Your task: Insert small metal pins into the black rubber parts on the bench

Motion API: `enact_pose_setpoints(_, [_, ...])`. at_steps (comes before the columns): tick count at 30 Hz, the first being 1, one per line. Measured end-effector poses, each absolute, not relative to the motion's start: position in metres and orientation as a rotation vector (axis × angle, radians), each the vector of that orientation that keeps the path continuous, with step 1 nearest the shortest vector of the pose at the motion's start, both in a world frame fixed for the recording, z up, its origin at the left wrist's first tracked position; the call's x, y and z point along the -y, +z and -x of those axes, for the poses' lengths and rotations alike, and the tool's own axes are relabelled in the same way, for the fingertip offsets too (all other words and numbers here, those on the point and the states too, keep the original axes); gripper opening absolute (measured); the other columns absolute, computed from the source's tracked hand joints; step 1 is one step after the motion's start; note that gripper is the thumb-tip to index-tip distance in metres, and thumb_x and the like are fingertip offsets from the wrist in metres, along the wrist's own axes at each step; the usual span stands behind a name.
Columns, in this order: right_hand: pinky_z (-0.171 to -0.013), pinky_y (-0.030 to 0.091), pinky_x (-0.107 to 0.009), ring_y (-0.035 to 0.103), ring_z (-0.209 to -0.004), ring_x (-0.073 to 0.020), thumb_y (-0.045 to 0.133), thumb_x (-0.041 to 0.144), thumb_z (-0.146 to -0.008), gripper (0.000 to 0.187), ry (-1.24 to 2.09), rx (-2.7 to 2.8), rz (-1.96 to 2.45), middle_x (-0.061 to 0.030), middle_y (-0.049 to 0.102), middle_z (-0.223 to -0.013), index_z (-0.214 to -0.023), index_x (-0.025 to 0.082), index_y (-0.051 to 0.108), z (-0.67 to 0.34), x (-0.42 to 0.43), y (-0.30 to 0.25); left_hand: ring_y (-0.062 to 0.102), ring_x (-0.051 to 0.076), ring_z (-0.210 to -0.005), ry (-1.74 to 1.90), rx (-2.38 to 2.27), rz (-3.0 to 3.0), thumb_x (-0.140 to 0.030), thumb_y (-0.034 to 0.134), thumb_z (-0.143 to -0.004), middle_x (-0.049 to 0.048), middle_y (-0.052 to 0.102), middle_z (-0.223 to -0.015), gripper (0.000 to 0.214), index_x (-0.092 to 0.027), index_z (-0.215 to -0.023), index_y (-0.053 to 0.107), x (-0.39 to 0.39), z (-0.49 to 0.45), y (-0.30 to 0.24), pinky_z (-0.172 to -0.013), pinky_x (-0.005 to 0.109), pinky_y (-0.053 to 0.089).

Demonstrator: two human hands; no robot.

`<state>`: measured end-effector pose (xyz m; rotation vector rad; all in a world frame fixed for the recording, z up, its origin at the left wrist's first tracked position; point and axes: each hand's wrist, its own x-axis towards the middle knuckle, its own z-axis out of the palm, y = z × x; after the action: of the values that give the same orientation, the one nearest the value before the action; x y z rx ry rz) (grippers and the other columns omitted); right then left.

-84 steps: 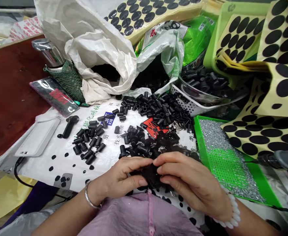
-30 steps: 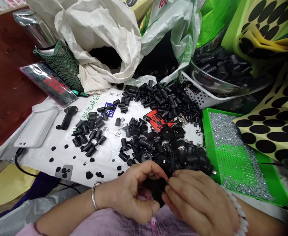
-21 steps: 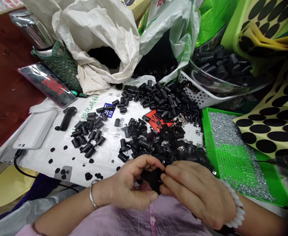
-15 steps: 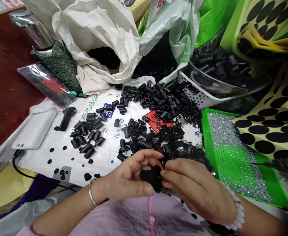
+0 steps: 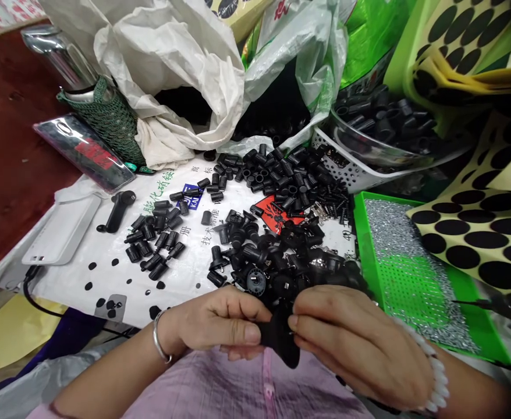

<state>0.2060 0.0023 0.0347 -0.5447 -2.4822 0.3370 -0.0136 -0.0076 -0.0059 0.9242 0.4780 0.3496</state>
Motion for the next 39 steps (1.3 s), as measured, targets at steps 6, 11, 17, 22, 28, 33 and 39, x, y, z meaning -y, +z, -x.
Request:
enact_pose_setpoints(6, [-0.076, 0.052, -0.027, 0.056, -0.100, -0.0184, 0.041, 0.048, -0.088, 0.050, 0.374, 2.522, 0.662, -0.0157, 0.057, -0.107, -0.118, 0.008, 0.045, -0.212, -0.005, 0.032, 0.037, 0.005, -0.045, 0.416, -0.529, -0.950, -0.048, 0.057, -0.079, -0.0012, 0.047, -0.059, 0.040, -0.009, -0.088, 0.060, 0.005, 0.017, -0.007, -0.043, 0.018, 0.029])
enact_pose_setpoints(11, [-0.066, 0.053, -0.025, 0.059, -0.090, -0.0162, 0.039, 0.038, -0.091, 0.040, 0.490, 2.618, 0.680, -0.0116, 0.058, -0.103, -0.120, 0.012, 0.045, -0.208, -0.007, 0.037, 0.040, 0.006, -0.051, 0.416, -0.584, -1.039, -0.045, 0.054, -0.082, -0.0015, 0.046, -0.061, 0.038, -0.009, -0.092, 0.060, 0.005, 0.016, -0.010, -0.048, 0.018, 0.034])
enact_pose_setpoints(17, [-0.078, 0.052, -0.025, 0.055, -0.101, -0.0150, 0.043, 0.023, -0.090, 0.036, 0.615, 2.605, 0.670, -0.0120, 0.054, -0.112, -0.124, 0.013, 0.043, -0.208, -0.008, 0.042, 0.037, 0.004, -0.046, 0.457, -0.574, -0.948, -0.044, 0.054, -0.082, -0.0033, 0.045, -0.058, 0.037, -0.010, -0.094, 0.058, 0.004, 0.017, -0.014, -0.044, 0.016, 0.031])
enact_pose_setpoints(22, [-0.077, 0.052, -0.024, 0.055, -0.101, -0.0147, 0.040, 0.022, -0.090, 0.035, 0.562, 2.625, 0.662, -0.0118, 0.056, -0.111, -0.124, 0.013, 0.045, -0.206, -0.008, 0.040, 0.036, 0.004, -0.044, 0.433, -0.573, -0.943, -0.048, 0.054, -0.081, -0.0037, 0.044, -0.057, 0.038, -0.010, -0.087, 0.057, 0.003, 0.017, -0.015, -0.043, 0.016, 0.030])
enact_pose_setpoints(28, [-0.073, 0.053, -0.023, 0.059, -0.091, -0.0139, 0.039, 0.040, -0.091, 0.039, 0.393, 2.569, 0.670, -0.0112, 0.061, -0.098, -0.112, 0.010, 0.051, -0.201, -0.011, 0.032, 0.034, 0.004, -0.045, 0.438, -0.544, -0.955, -0.045, 0.053, -0.083, -0.0032, 0.043, -0.057, 0.038, -0.008, -0.088, 0.058, 0.003, 0.014, -0.015, -0.043, 0.017, 0.029])
enact_pose_setpoints(33, [-0.082, 0.050, -0.028, 0.056, -0.100, -0.0170, 0.039, 0.054, -0.086, 0.057, 0.305, 2.554, 0.670, -0.0139, 0.060, -0.105, -0.115, 0.007, 0.049, -0.207, -0.012, 0.034, 0.034, 0.004, -0.045, 0.442, -0.518, -0.919, -0.045, 0.054, -0.082, -0.0028, 0.043, -0.058, 0.038, -0.008, -0.089, 0.058, 0.003, 0.014, -0.013, -0.042, 0.017, 0.027])
enact_pose_setpoints(39, [-0.083, 0.048, -0.028, 0.053, -0.104, -0.0156, 0.045, 0.022, -0.090, 0.025, 0.438, 2.545, 0.660, -0.0110, 0.054, -0.117, -0.113, 0.016, 0.052, -0.215, -0.014, 0.047, 0.034, 0.003, -0.043, 0.447, -0.503, -0.894, -0.044, 0.055, -0.082, -0.0022, 0.044, -0.058, 0.036, -0.008, -0.085, 0.058, 0.003, 0.016, -0.015, -0.041, 0.016, 0.026])
